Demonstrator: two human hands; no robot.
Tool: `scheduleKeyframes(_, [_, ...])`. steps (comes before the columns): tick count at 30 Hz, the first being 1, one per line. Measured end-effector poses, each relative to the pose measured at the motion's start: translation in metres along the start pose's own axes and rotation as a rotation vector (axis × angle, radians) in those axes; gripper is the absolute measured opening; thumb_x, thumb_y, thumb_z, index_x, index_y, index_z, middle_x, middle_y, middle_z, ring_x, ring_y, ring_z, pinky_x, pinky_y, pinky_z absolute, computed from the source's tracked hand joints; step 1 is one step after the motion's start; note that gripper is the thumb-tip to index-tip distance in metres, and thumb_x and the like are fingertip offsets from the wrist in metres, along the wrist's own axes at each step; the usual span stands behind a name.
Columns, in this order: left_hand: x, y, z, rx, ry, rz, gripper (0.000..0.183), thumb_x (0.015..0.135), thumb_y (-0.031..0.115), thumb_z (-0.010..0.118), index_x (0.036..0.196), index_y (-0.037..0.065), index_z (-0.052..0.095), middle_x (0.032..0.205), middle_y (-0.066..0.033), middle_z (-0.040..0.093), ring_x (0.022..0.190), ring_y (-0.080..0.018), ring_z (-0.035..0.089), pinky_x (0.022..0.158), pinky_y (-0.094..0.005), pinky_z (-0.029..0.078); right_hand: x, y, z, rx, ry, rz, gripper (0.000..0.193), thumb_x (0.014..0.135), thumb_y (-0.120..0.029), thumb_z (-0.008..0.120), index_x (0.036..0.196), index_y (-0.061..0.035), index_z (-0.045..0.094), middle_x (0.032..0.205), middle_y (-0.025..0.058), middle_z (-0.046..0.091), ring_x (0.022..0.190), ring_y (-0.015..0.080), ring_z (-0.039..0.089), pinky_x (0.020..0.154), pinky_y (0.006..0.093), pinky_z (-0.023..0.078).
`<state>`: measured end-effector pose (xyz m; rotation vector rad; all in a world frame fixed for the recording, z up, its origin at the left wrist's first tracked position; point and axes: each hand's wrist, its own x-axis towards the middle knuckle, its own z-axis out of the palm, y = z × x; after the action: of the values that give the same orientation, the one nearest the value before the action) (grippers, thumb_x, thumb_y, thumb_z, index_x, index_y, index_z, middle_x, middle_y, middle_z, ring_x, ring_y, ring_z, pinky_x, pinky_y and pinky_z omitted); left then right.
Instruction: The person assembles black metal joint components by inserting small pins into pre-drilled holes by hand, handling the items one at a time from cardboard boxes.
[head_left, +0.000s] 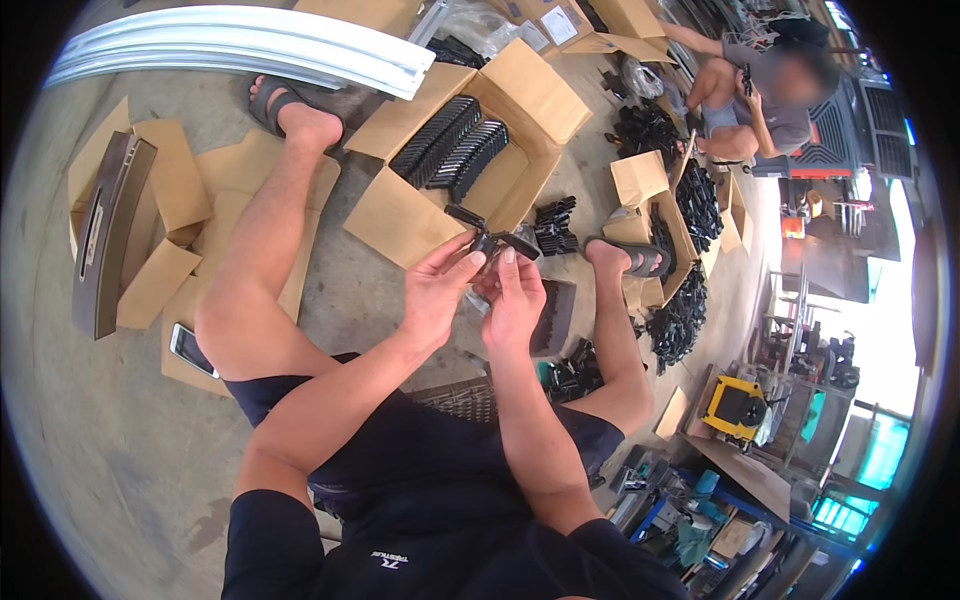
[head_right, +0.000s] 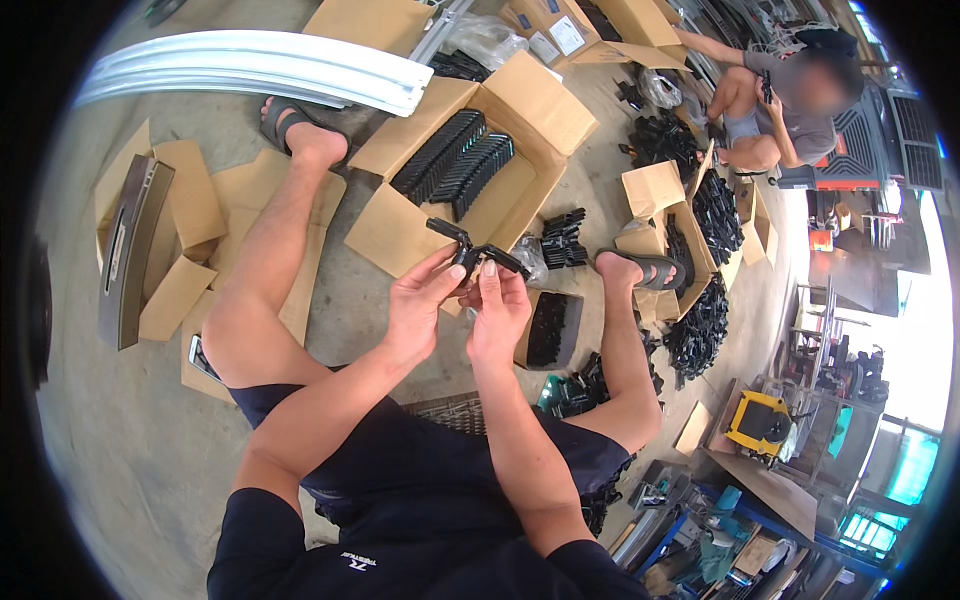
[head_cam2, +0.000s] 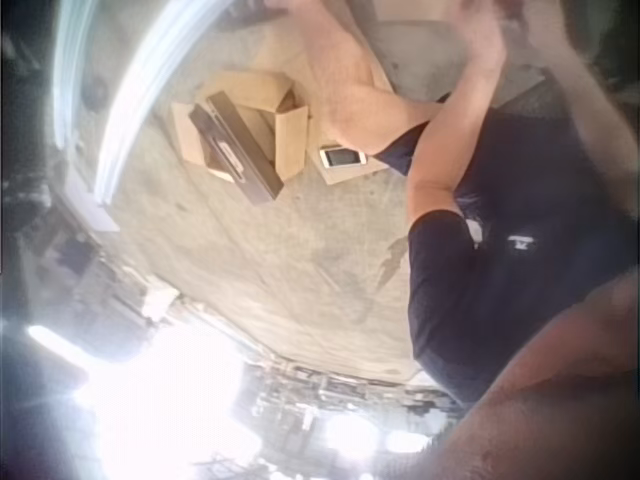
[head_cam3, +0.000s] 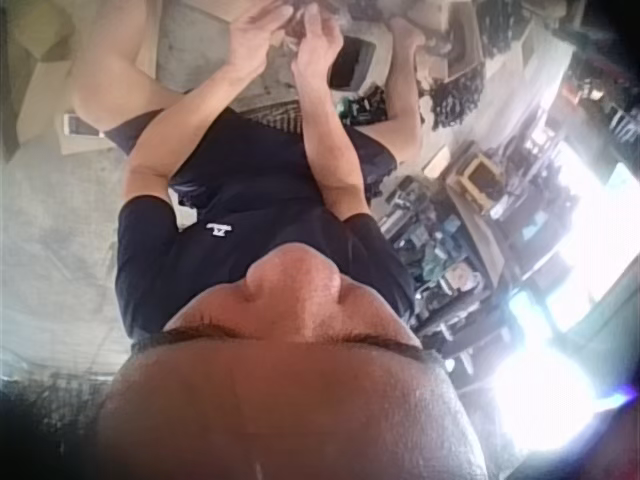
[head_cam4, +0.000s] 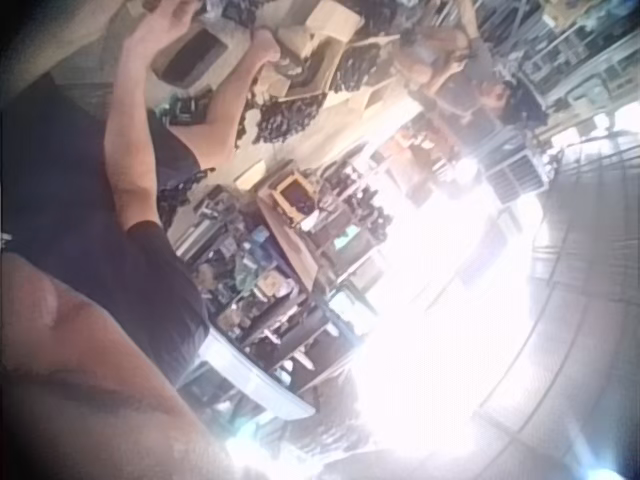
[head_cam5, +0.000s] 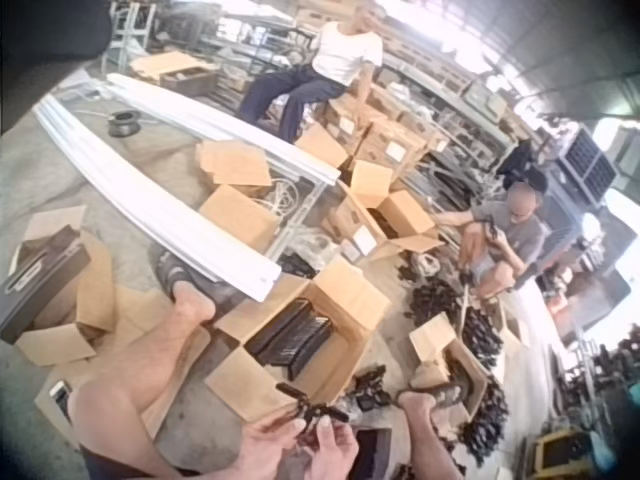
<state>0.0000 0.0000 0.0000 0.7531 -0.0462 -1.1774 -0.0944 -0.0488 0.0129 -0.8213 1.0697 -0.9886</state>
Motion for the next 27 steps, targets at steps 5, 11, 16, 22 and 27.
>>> scheduleKeyframes(5, [-0.003,0.000,0.007,-0.031,0.014,-0.027,0.040,0.095,0.004,0.070,0.134,-0.002,0.062,0.112,-0.0095,0.074,0.093,-0.0131,0.069,0.084,-0.0291,0.057,-0.002,-0.022,0.006,-0.047,0.015,-0.187,0.028,0.097,-0.014,0.070,0.121,-0.0016,0.063,0.100,0.0019,0.067,0.082,0.0105,0.062,0.065,0.0251,0.055])
scheduleKeyframes(11, [0.000,0.003,0.003,-0.011,0.008,-0.013,0.040,0.095,0.003,0.069,0.134,-0.004,0.061,0.114,-0.0120,0.073,0.097,-0.0152,0.069,0.085,-0.0310,0.057,0.005,-0.008,-0.005,0.020,-0.071,-0.059,0.022,0.096,-0.010,0.071,0.116,-0.0007,0.067,0.104,0.0041,0.070,0.089,0.0123,0.065,0.071,0.0270,0.056])
scheduleKeyframes(16, [-0.001,-0.004,0.003,-0.008,0.002,0.004,0.041,0.095,0.001,0.069,0.134,-0.006,0.060,0.115,-0.0139,0.073,0.100,-0.0172,0.070,0.090,-0.0340,0.058,0.002,-0.002,0.000,0.027,-0.027,-0.090,0.012,0.098,-0.007,0.068,0.108,-0.0009,0.069,0.100,0.0048,0.071,0.080,0.0113,0.065,0.072,0.0272,0.056])
scheduleKeyframes(22, [-0.002,0.001,0.004,-0.026,0.003,-0.011,0.040,0.093,-0.003,0.069,0.132,-0.006,0.061,0.119,-0.0135,0.072,0.105,-0.0157,0.069,0.094,-0.0296,0.056,0.001,0.003,0.005,-0.046,0.039,-0.191,0.011,0.099,-0.007,0.067,0.108,-0.0016,0.068,0.097,0.0029,0.071,0.078,0.0086,0.063,0.067,0.0243,0.054])
scheduleKeyframes(27, [-0.002,0.001,0.007,-0.009,0.002,-0.007,0.041,0.093,-0.003,0.069,0.133,-0.006,0.061,0.119,-0.0137,0.072,0.106,-0.0161,0.069,0.093,-0.0306,0.056,0.003,0.009,0.007,-0.003,0.044,-0.171,0.012,0.100,-0.008,0.066,0.109,-0.0013,0.067,0.099,0.0032,0.070,0.079,0.0071,0.061,0.068,0.0229,0.052])
